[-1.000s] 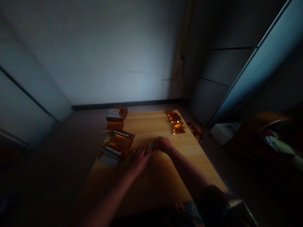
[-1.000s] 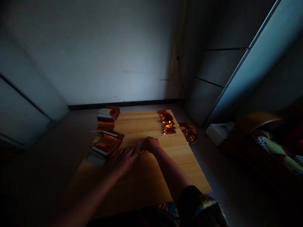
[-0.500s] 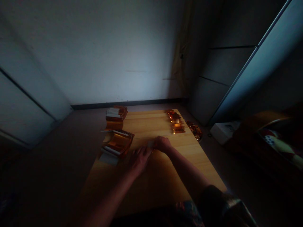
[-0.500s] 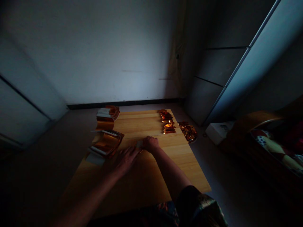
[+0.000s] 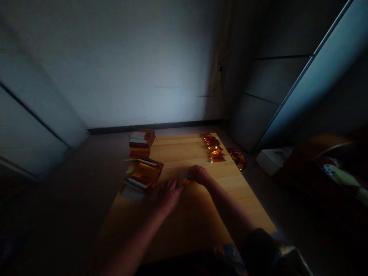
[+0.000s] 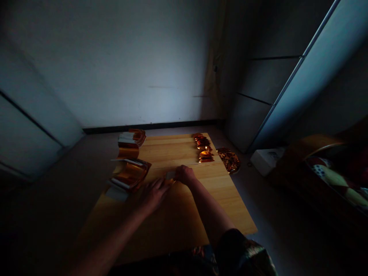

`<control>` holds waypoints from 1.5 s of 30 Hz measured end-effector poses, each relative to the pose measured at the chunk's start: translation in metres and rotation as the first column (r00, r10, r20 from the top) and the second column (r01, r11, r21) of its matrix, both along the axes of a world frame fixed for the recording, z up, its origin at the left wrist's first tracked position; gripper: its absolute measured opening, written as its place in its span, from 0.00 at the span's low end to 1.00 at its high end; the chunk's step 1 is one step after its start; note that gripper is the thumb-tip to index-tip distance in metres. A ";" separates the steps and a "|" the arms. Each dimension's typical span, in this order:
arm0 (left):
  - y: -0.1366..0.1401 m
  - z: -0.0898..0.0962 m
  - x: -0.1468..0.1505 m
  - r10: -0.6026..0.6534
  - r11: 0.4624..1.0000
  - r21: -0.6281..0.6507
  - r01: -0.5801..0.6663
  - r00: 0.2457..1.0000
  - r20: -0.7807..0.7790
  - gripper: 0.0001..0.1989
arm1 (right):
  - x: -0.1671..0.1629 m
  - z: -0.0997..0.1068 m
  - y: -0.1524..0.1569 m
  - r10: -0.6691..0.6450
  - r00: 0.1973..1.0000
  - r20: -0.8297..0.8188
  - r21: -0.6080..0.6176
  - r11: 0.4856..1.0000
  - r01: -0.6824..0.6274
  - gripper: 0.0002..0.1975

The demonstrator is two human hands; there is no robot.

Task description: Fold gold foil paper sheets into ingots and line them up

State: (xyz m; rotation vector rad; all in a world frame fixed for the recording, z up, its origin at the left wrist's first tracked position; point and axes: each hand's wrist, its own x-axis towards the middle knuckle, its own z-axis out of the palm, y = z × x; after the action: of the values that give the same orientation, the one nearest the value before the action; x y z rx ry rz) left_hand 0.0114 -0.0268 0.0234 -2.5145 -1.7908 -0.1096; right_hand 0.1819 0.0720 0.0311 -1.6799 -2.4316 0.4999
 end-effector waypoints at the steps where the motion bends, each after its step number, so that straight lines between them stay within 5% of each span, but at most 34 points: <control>1: 0.000 0.001 0.000 -0.001 1.000 -0.002 0.001 1.000 -0.004 0.20 | 0.002 -0.001 0.001 0.005 1.000 -0.026 -0.008 1.000 -0.005 0.10; 8: -0.002 0.007 0.001 0.006 1.000 -0.014 -0.006 1.000 -0.017 0.20 | 0.005 -0.004 0.003 -0.010 0.993 -0.115 -0.030 1.000 0.006 0.08; 15: -0.002 0.004 0.002 0.010 1.000 -0.010 -0.010 1.000 0.026 0.21 | -0.002 0.008 -0.013 -0.020 1.000 -0.008 0.022 1.000 0.020 0.17; 31: -0.002 0.006 0.003 0.016 1.000 -0.014 -0.015 1.000 0.023 0.19 | 0.009 -0.003 0.004 0.027 0.989 -0.147 -0.035 0.999 -0.033 0.07; 37: -0.003 0.008 0.004 0.014 0.999 -0.031 -0.012 0.999 0.047 0.19 | 0.000 0.005 -0.001 0.048 0.984 -0.169 0.086 0.996 -0.034 0.07; 45: -0.002 0.003 0.004 0.013 1.000 -0.003 -0.013 0.998 0.056 0.22 | -0.014 0.010 -0.009 0.060 0.997 -0.050 -0.068 0.996 -0.063 0.08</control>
State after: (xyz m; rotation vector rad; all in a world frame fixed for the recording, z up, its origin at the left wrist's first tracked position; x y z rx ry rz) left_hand 0.0155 -0.0286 0.0265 -2.5258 -1.8292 -0.1793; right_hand 0.1681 0.0635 0.0416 -1.6030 -2.4653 0.6336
